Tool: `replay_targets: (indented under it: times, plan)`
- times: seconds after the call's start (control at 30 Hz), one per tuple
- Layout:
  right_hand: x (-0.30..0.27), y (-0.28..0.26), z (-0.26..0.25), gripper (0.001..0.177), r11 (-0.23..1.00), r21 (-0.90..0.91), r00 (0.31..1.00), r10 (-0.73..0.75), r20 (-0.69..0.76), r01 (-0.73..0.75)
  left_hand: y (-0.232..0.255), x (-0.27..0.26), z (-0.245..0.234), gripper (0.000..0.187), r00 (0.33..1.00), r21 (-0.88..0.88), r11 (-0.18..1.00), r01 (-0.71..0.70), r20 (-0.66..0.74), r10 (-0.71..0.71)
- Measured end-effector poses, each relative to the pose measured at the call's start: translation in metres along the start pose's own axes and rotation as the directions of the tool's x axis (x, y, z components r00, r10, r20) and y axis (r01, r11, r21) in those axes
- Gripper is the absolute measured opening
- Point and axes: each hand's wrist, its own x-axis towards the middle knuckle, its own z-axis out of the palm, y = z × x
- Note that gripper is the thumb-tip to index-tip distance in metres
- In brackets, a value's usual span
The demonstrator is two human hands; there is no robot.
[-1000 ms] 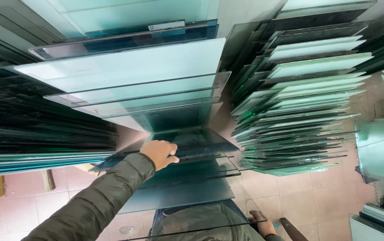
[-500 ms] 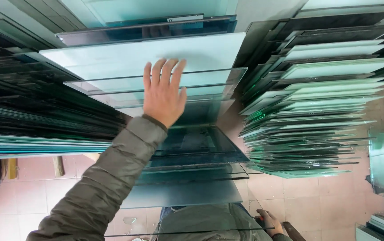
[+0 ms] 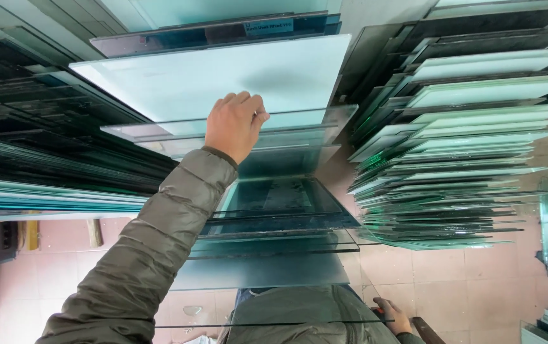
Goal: Measuring and marking a glass sheet on a workbench followed by sorting through a large vertical inventory of glass panels.
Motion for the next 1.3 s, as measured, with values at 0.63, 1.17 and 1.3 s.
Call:
replay_targets:
  times: [0.63, 1.17, 1.3]
  plan:
    - [0.0, 0.002, 0.009, 0.044, 0.998, 0.006, 0.998, -0.067, 0.013, 0.067, 0.025, -0.041, -0.027, 0.015, 0.994, -0.155, 0.986, -0.06, 0.079, 0.073]
    - [-0.005, -0.063, -0.03, 0.047, 0.949, 0.27, 0.987, 0.156, 0.037, -0.16, 0.059, -0.026, -0.081, 0.018, 0.956, -0.094, 0.986, -0.136, 0.249, 0.155]
    - [-0.042, -0.101, -0.053, 0.051, 0.713, 0.619, 0.933, 0.346, 0.1, -0.33, 0.052, 0.037, -0.115, 0.079, 0.968, 0.388, 0.911, -0.14, -0.142, 0.209]
